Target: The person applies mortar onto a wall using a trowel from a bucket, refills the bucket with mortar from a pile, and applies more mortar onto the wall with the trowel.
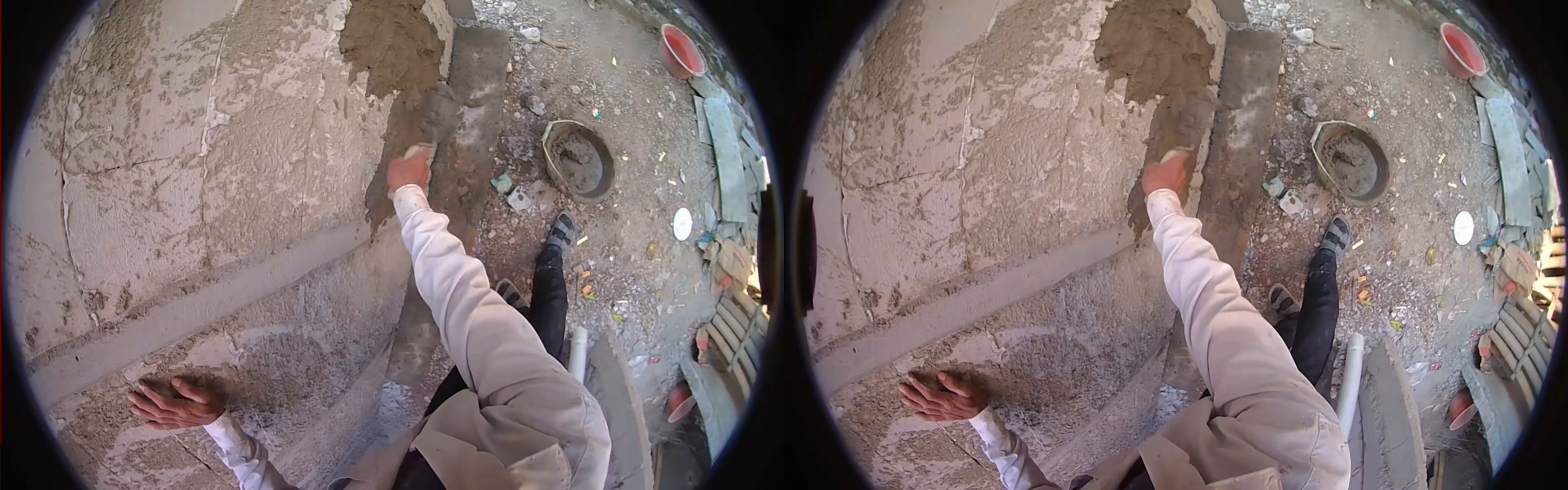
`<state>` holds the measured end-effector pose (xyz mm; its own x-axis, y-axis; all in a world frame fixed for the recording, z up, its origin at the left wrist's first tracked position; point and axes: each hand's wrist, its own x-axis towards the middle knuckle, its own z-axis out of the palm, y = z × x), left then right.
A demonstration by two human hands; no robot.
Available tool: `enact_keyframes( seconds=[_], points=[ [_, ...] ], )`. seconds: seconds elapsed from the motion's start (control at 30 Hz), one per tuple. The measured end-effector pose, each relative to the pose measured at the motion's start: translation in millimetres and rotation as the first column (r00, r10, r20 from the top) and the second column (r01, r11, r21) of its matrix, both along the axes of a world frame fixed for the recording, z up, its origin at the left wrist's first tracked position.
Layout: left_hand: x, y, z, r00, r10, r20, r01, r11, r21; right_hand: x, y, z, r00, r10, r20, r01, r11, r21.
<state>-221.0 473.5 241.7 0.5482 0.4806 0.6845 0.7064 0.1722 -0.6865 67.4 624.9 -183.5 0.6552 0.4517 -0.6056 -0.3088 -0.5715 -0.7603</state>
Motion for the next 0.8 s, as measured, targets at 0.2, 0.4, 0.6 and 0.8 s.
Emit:
enact_keyframes(
  seconds=[0.2,0.4,0.6,0.8],
  points=[
    [-1,4,-2,0.999,-0.044,-0.005,0.044,0.999,0.002,-32,-83,140,0.972,0.231,-0.046,-0.173,0.831,0.529],
    [-4,3,0,0.999,-0.031,-0.045,0.032,0.999,0.01,78,-220,6,0.852,0.522,0.034,-0.522,0.853,-0.029],
    [16,22,-16,0.981,-0.136,-0.139,0.136,0.991,-0.008,318,-315,-144,0.754,0.646,0.117,-0.437,0.627,-0.645],
    [41,34,-39,0.965,-0.157,-0.21,0.124,0.979,-0.161,468,-285,-247,0.663,0.741,0.107,-0.353,0.435,-0.828]
  ],
)
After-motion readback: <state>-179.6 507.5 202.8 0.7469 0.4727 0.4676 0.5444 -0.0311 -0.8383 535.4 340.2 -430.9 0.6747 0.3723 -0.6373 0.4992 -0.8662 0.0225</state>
